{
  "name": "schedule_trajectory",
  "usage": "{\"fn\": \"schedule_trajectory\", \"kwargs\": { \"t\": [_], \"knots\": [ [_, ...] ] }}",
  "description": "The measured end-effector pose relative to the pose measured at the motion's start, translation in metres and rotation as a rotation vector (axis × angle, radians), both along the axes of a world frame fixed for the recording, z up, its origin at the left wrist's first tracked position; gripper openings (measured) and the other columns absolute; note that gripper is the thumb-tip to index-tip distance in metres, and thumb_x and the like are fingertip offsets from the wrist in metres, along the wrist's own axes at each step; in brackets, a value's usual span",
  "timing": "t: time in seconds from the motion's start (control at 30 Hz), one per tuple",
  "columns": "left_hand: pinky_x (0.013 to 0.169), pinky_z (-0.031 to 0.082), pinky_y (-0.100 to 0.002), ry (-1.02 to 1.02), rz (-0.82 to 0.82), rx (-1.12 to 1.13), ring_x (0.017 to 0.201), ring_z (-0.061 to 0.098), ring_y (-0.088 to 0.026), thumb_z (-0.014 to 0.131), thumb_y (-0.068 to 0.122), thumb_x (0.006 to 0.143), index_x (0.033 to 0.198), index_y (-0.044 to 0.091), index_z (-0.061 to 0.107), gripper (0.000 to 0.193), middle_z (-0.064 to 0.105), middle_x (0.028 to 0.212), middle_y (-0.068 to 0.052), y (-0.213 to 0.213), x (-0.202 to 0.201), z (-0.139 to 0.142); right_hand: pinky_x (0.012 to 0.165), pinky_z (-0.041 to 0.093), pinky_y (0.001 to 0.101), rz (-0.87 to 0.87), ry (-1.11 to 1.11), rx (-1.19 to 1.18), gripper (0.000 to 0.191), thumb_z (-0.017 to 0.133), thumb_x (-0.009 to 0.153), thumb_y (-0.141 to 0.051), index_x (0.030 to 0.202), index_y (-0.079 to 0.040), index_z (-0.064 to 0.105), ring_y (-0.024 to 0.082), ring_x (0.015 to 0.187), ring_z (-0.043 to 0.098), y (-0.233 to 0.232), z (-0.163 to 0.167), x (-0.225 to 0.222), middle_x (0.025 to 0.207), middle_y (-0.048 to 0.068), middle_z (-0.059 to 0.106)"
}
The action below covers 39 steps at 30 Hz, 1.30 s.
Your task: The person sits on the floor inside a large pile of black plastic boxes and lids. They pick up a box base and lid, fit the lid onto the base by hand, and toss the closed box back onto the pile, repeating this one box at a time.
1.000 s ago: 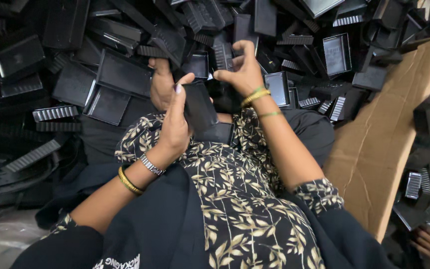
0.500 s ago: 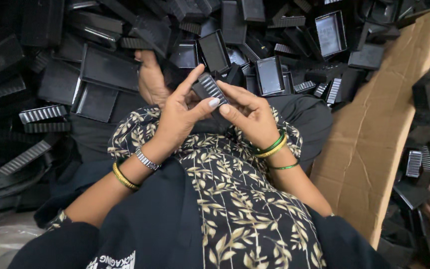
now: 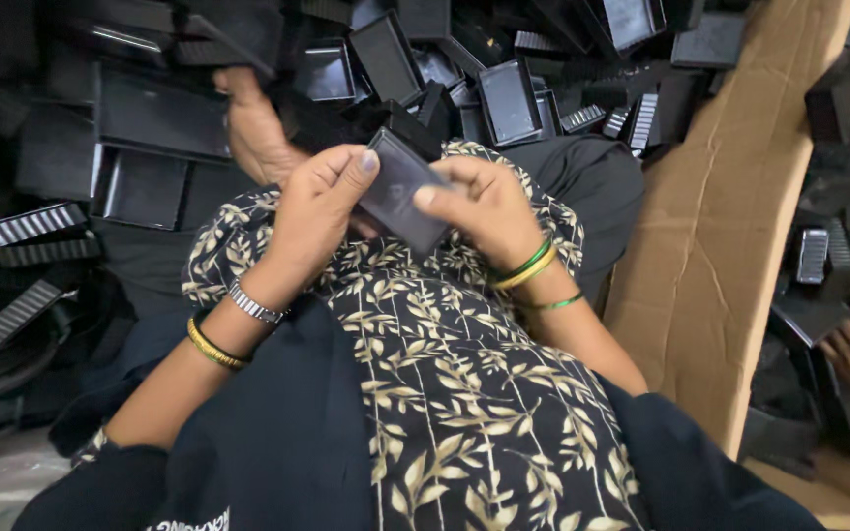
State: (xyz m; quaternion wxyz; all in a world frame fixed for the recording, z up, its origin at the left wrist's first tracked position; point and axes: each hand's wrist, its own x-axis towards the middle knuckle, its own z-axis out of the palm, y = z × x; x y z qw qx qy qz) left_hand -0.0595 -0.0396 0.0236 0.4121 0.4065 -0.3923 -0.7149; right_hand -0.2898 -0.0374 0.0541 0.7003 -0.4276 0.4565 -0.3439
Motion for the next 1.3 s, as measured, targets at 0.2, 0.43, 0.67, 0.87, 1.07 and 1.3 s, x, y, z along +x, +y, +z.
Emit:
{"fn": "schedule_trajectory", "kwargs": {
  "t": [0.2, 0.43, 0.67, 0.87, 1.07, 1.3],
  "knots": [
    [0.081, 0.06, -0.029, 0.009, 0.045, 0.142, 0.093, 0.068, -0.015, 0.04, 0.046, 0.105, 0.144, 0.009, 0.05, 0.054, 0.068, 0.118, -0.008, 0.001, -0.001, -0.005, 0.042, 0.041, 0.0282, -0.988, 0.051, -0.297, 0.02, 0.074, 0.102, -0.024, 0.104, -0.011, 0.06, 0.018, 0.059, 0.057, -0.052, 0.026, -0.112, 0.082, 0.006, 0.062],
    [0.081, 0.057, -0.028, 0.058, 0.089, 0.157, 0.091, 0.065, -0.013, 0.054, 0.036, 0.106, 0.136, 0.005, 0.058, 0.043, 0.069, 0.11, -0.007, -0.001, -0.006, -0.017, 0.062, 0.059, 0.0289, -0.845, 0.306, -0.668, 0.023, 0.079, 0.103, -0.018, 0.118, -0.005, 0.066, 0.017, 0.077, 0.072, -0.057, -0.01, -0.16, 0.097, 0.012, 0.074],
    [0.081, 0.058, -0.027, -0.027, 0.086, 0.149, 0.09, 0.068, -0.012, 0.055, 0.034, 0.104, 0.132, 0.006, 0.062, 0.041, 0.072, 0.107, -0.005, 0.002, -0.001, -0.018, 0.08, 0.055, 0.0398, -0.314, 1.298, -0.415, 0.042, 0.087, 0.076, -0.022, 0.112, -0.004, 0.074, 0.032, 0.088, 0.072, -0.099, -0.104, -0.1, 0.095, 0.017, 0.075],
    [0.086, 0.059, -0.028, 0.076, 0.083, 0.147, 0.092, 0.07, -0.014, 0.054, 0.032, 0.106, 0.132, 0.003, 0.063, 0.041, 0.073, 0.109, -0.008, 0.003, -0.004, -0.027, 0.085, 0.059, 0.0368, -0.294, 1.3, -0.402, 0.017, 0.07, 0.087, -0.014, 0.1, -0.014, 0.081, 0.029, 0.09, 0.076, -0.092, -0.08, -0.076, 0.094, 0.015, 0.077],
    [0.087, 0.058, -0.028, 0.086, 0.076, 0.165, 0.092, 0.069, -0.014, 0.055, 0.031, 0.106, 0.134, 0.001, 0.063, 0.042, 0.073, 0.109, -0.008, 0.003, -0.007, -0.031, 0.076, 0.056, 0.0462, -0.313, 1.429, -0.549, 0.029, 0.078, 0.075, -0.019, 0.102, -0.008, 0.076, 0.037, 0.085, 0.071, -0.089, -0.082, -0.052, 0.093, 0.017, 0.075],
    [0.086, 0.058, -0.028, 0.077, 0.127, 0.158, 0.092, 0.068, -0.013, 0.055, 0.03, 0.106, 0.133, 0.001, 0.063, 0.041, 0.072, 0.108, -0.007, 0.002, -0.003, -0.031, 0.077, 0.054, 0.0496, -0.3, 1.509, -0.415, 0.021, 0.078, 0.082, -0.024, 0.102, -0.015, 0.078, 0.039, 0.088, 0.067, -0.106, -0.1, -0.079, 0.093, 0.016, 0.071]
  ]
}}
